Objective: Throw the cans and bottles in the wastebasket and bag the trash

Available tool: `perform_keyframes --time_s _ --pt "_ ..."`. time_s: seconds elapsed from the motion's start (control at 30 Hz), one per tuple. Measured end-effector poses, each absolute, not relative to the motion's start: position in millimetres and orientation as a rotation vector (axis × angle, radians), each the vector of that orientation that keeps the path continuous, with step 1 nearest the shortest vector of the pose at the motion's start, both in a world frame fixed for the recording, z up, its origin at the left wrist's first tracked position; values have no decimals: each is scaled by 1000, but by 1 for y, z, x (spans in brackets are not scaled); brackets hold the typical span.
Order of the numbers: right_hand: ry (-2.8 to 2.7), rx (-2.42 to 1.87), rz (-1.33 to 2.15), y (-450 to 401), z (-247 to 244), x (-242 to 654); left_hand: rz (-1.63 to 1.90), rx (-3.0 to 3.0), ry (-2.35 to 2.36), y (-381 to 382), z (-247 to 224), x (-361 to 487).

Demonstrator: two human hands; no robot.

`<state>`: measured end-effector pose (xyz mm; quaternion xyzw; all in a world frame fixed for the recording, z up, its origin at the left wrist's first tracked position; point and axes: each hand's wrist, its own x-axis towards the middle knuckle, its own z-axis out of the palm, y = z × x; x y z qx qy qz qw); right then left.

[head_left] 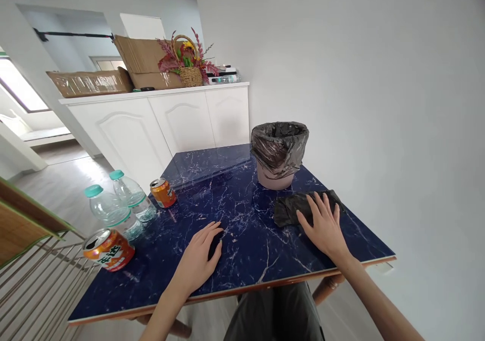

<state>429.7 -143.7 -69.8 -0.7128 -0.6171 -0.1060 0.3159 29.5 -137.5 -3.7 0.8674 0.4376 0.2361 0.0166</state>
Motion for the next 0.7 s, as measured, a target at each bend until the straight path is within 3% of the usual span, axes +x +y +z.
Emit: perform_keyframes --time_s 0.27,0.7 --pt "-1926 -1348 -97 -158 -45 427 702 2693 1510 -133 -2 31" --pt "-1960 -1336 223 -161 -42 428 645 2647 1585 -136 10 40"
